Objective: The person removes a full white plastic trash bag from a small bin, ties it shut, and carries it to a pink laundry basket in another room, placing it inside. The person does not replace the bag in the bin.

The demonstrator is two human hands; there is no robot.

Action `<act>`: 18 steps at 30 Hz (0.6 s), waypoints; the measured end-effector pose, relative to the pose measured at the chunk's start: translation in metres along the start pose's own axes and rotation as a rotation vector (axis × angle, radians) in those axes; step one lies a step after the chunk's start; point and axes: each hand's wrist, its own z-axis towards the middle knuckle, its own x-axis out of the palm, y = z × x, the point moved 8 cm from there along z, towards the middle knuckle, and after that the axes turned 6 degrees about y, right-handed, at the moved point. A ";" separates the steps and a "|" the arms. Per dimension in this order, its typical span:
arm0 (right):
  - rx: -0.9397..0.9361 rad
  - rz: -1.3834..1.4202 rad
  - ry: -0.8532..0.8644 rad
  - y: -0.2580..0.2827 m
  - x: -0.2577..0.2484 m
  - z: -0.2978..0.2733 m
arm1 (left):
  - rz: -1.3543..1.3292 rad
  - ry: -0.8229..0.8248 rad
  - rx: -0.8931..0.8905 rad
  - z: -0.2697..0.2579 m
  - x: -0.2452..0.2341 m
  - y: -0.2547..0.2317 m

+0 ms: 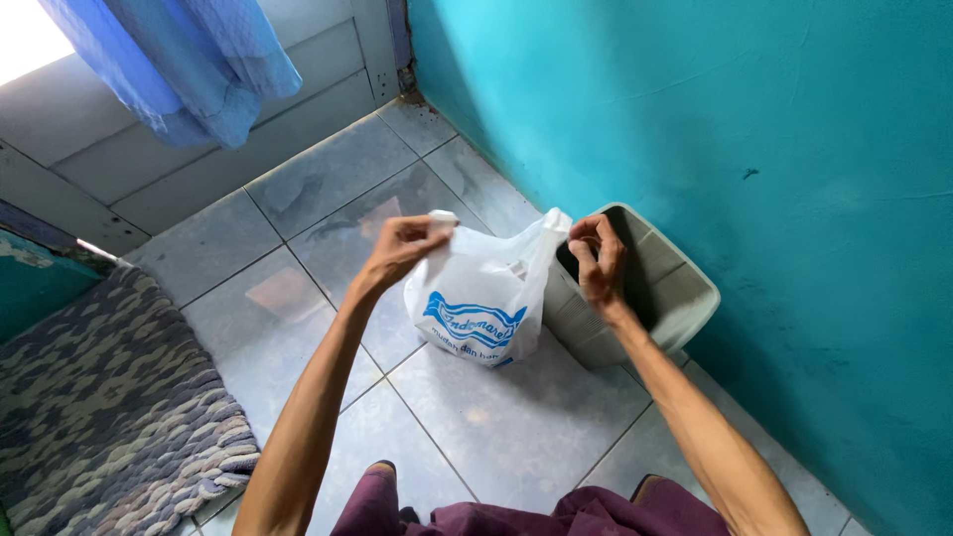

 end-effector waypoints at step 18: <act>0.005 -0.245 0.107 -0.008 0.027 0.006 | 0.250 -0.153 0.381 -0.024 0.049 -0.052</act>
